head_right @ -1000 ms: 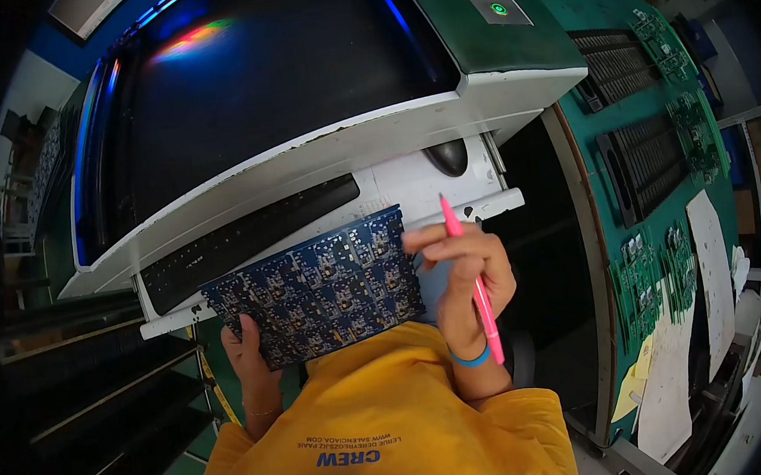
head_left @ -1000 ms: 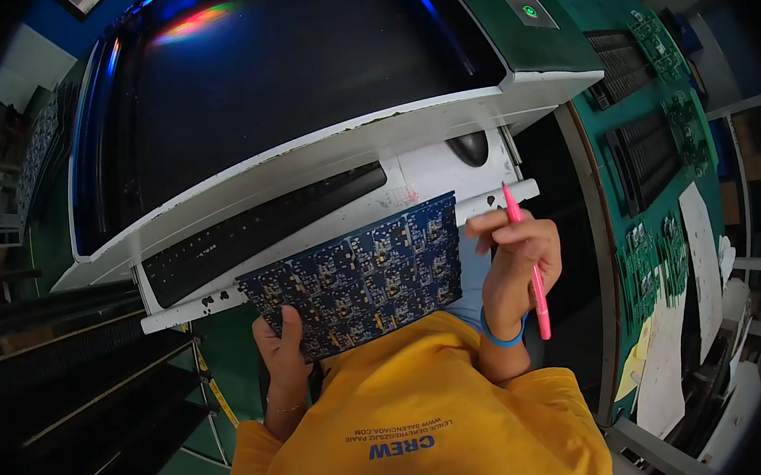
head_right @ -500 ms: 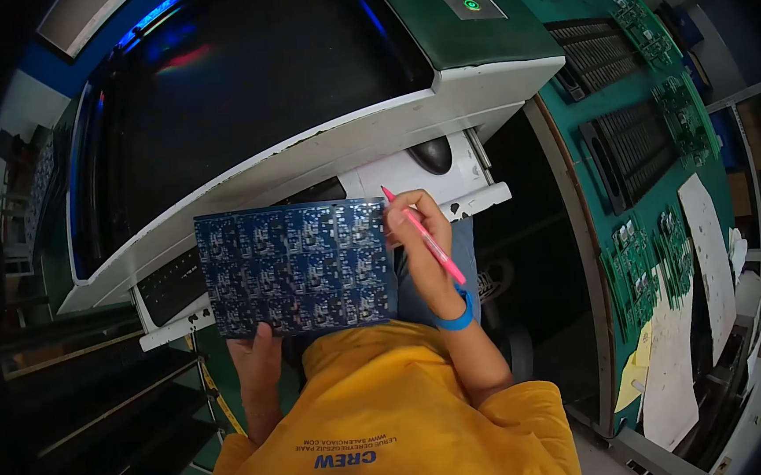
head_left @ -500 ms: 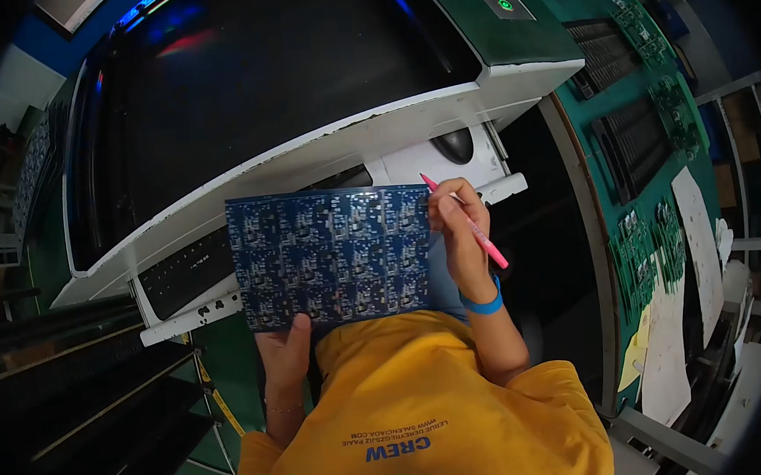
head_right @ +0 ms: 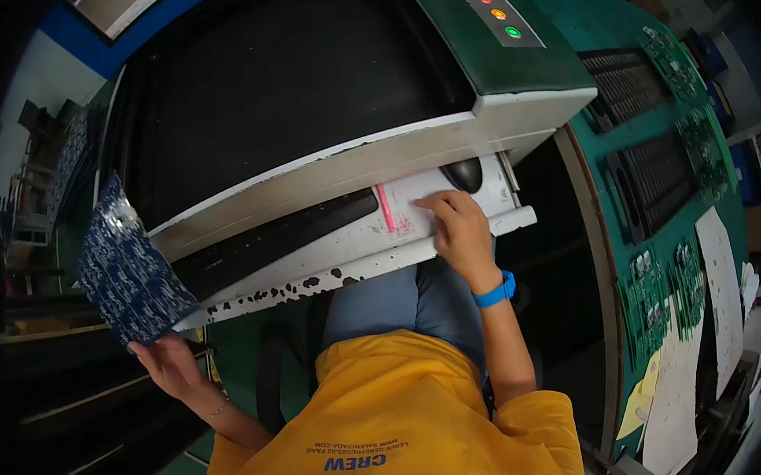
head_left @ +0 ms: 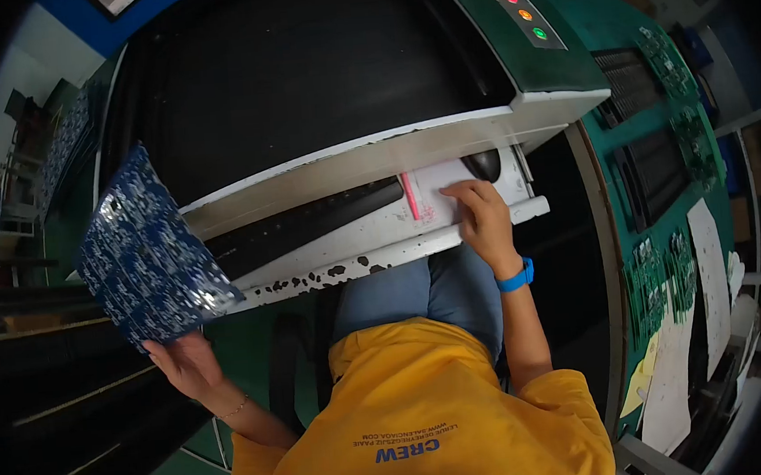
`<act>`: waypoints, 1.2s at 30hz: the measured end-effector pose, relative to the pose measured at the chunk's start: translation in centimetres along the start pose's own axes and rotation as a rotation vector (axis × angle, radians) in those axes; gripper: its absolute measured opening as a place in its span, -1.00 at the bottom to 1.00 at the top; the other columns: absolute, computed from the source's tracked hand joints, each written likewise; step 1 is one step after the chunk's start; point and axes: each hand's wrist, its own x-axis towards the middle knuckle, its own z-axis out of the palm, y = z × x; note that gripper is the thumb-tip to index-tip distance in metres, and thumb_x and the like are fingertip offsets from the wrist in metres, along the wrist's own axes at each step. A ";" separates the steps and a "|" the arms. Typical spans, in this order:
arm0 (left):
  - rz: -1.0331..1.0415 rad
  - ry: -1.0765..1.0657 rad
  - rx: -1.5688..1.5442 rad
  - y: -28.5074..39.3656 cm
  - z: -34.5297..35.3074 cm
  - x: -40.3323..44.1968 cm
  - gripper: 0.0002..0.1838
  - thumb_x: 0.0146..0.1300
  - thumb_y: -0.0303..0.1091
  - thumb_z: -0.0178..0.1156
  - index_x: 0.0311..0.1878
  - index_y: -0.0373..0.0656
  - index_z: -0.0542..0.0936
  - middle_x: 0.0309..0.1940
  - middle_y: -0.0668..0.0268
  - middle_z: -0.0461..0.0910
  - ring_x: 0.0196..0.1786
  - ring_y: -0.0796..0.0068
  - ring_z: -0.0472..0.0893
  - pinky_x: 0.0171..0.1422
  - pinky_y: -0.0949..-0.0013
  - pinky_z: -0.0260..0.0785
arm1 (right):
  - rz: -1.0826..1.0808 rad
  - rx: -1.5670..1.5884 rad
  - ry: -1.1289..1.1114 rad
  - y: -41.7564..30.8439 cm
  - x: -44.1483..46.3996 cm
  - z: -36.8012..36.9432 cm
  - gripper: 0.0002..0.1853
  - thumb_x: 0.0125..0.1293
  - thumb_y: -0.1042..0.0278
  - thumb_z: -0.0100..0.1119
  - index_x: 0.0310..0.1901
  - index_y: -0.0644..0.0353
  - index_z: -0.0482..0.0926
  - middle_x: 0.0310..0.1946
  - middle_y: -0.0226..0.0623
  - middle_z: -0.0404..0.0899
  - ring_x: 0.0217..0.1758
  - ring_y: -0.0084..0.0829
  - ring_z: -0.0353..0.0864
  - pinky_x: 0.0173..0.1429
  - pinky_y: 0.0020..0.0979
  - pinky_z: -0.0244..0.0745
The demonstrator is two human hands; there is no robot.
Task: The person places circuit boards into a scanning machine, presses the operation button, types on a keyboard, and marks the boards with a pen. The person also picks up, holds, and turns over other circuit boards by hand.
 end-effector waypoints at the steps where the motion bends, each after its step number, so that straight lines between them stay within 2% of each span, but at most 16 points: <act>1: 0.098 0.051 0.009 1.4 -0.6 0.9 -0.61 0.38 -0.28 -0.10 0.19 -0.27 0.29 0.13 0.19 0.39 0.09 0.32 0.44 0.18 0.28 0.30 | 0.008 -0.041 0.020 -0.5 -0.5 -0.1 -0.63 -0.16 0.71 0.03 -0.27 0.13 0.59 -0.32 -0.28 0.51 -0.22 -0.19 0.46 -0.13 -0.30 0.38; 2: 0.082 -0.161 -0.065 2.7 -2.0 2.0 -0.69 0.33 -0.35 -0.02 0.05 -0.33 0.37 -0.03 0.15 0.49 -0.04 0.38 0.51 0.04 0.40 0.44 | 0.005 -0.072 0.039 -1.0 -0.9 0.0 -0.66 -0.14 0.69 0.04 -0.28 0.15 0.58 -0.35 -0.29 0.51 -0.23 -0.19 0.46 -0.15 -0.30 0.36; 5: 0.205 0.111 0.021 4.9 1.7 5.8 -0.74 0.29 -0.37 0.03 -0.12 -0.44 0.45 -0.16 0.05 0.52 -0.09 0.40 0.53 0.12 0.43 0.45 | -0.039 -0.135 0.103 -1.6 -2.3 0.6 -0.73 -0.07 0.64 0.03 -0.28 0.16 0.56 -0.34 -0.32 0.52 -0.21 -0.24 0.46 -0.13 -0.32 0.31; 10: 0.338 0.227 0.308 8.5 0.9 13.3 -0.64 0.25 -0.35 0.08 -0.05 -0.51 0.38 -0.11 0.02 0.48 -0.05 0.36 0.52 0.13 0.46 0.45 | -0.059 -0.115 0.137 -2.0 -2.8 1.0 -0.75 -0.02 0.65 -0.01 -0.28 0.19 0.54 -0.33 -0.30 0.53 -0.22 -0.26 0.45 -0.11 -0.35 0.28; 16: 0.154 0.277 0.149 10.6 -0.1 22.6 -0.71 0.21 -0.44 0.12 -0.08 -0.45 0.39 -0.12 -0.03 0.48 0.01 0.20 0.52 0.09 0.40 0.49 | -0.014 -0.147 0.136 -1.7 -3.2 0.8 -0.76 -0.01 0.60 0.02 -0.27 0.14 0.54 -0.30 -0.37 0.53 -0.19 -0.29 0.44 -0.08 -0.33 0.26; 21: 0.071 0.310 0.304 11.3 -3.1 29.1 -0.72 0.20 -0.46 0.13 -0.13 -0.49 0.39 -0.10 -0.09 0.48 -0.04 0.12 0.54 0.04 0.39 0.52 | -0.001 -0.115 0.107 -1.6 -3.3 0.4 -0.77 -0.02 0.59 0.03 -0.29 0.14 0.54 -0.30 -0.36 0.52 -0.18 -0.28 0.44 -0.10 -0.31 0.26; 23: 0.045 0.371 0.525 12.1 -4.6 29.6 -0.68 0.16 -0.35 0.21 -0.24 -0.50 0.47 -0.30 0.03 0.57 -0.19 0.27 0.61 -0.06 0.46 0.54 | -0.020 -0.121 0.104 -1.3 -3.3 0.2 -0.78 -0.04 0.57 0.04 -0.30 0.13 0.54 -0.32 -0.35 0.51 -0.20 -0.26 0.43 -0.11 -0.29 0.27; 24: 0.092 0.459 0.715 11.6 -4.2 28.9 -0.64 0.15 -0.24 0.24 -0.26 -0.45 0.52 -0.41 0.13 0.58 -0.34 0.45 0.61 -0.31 0.61 0.50 | -0.018 -0.116 0.111 -1.2 -3.4 0.0 -0.78 -0.05 0.56 0.05 -0.30 0.12 0.54 -0.32 -0.35 0.51 -0.21 -0.25 0.43 -0.11 -0.29 0.27; 25: 0.089 0.280 0.841 13.7 -9.4 30.8 -0.60 0.18 -0.13 0.20 -0.25 -0.39 0.54 -0.52 0.25 0.56 -0.52 0.60 0.52 -0.52 0.70 0.32 | -0.040 -0.107 0.128 -1.0 -3.4 -0.2 -0.78 -0.05 0.55 0.06 -0.30 0.11 0.54 -0.32 -0.35 0.50 -0.21 -0.25 0.43 -0.11 -0.28 0.27; 26: 0.199 0.535 1.019 12.5 -7.3 29.4 -0.61 0.22 -0.07 0.15 -0.25 -0.29 0.56 -0.64 0.36 0.48 -0.67 0.69 0.37 -0.62 0.68 0.15 | -0.054 -0.102 0.150 -0.7 -3.5 -0.2 -0.77 -0.05 0.53 0.07 -0.29 0.11 0.54 -0.32 -0.35 0.50 -0.21 -0.25 0.43 -0.12 -0.28 0.28; 27: 0.078 0.498 1.135 14.0 -8.6 29.1 -0.63 0.22 -0.04 0.13 -0.24 -0.22 0.57 -0.71 0.44 0.39 -0.71 0.73 0.30 -0.64 0.67 0.12 | -0.061 -0.092 0.150 -0.5 -3.6 -0.4 -0.76 -0.05 0.53 0.08 -0.27 0.10 0.54 -0.32 -0.35 0.50 -0.21 -0.25 0.44 -0.12 -0.28 0.28; 29: 0.134 0.522 1.146 14.8 -11.5 29.3 -0.70 0.27 -0.10 0.07 -0.09 -0.09 0.56 -0.71 0.55 0.25 -0.69 0.80 0.21 -0.65 0.69 0.01 | -0.068 -0.050 0.152 0.1 -4.2 -0.3 -0.74 -0.04 0.53 0.09 -0.24 0.09 0.54 -0.30 -0.34 0.49 -0.19 -0.25 0.44 -0.12 -0.28 0.30; 30: 0.172 0.456 1.109 14.2 -10.9 28.1 -0.72 0.30 -0.15 0.02 -0.04 -0.05 0.54 -0.69 0.56 0.22 -0.66 0.80 0.17 -0.64 0.66 0.00 | -0.075 -0.013 0.152 0.4 -4.5 -0.4 -0.73 -0.04 0.53 0.10 -0.22 0.09 0.54 -0.29 -0.34 0.49 -0.18 -0.25 0.44 -0.12 -0.28 0.31; 32: 0.278 0.558 1.277 9.3 -3.6 23.0 -0.71 0.35 -0.11 -0.06 -0.32 -0.08 0.53 -0.68 0.54 0.20 -0.65 0.76 0.18 -0.64 0.62 0.00 | -0.096 0.082 0.159 -0.4 -4.8 -2.6 -0.71 0.01 0.53 0.10 -0.16 0.09 0.53 -0.28 -0.33 0.48 -0.15 -0.24 0.45 -0.10 -0.30 0.32; 33: 0.304 0.410 1.199 7.1 -0.5 20.4 -0.60 0.38 -0.09 -0.11 -0.49 -0.12 0.45 -0.70 0.47 0.21 -0.68 0.70 0.20 -0.63 0.62 0.05 | -0.108 0.091 0.169 -0.4 -5.5 -3.5 -0.73 0.09 0.48 0.08 -0.12 0.09 0.51 -0.26 -0.32 0.48 -0.13 -0.26 0.45 -0.10 -0.31 0.32; 36: 0.474 0.180 1.225 -0.9 7.9 13.5 -0.57 0.40 -0.08 -0.17 -0.47 -0.18 0.45 -0.70 0.44 0.24 -0.71 0.68 0.20 -0.67 0.57 0.05 | -0.082 0.093 -0.007 -1.6 -7.3 -11.0 -0.75 0.15 0.44 0.08 -0.10 0.07 0.51 -0.27 -0.33 0.49 -0.17 -0.30 0.47 -0.13 -0.33 0.34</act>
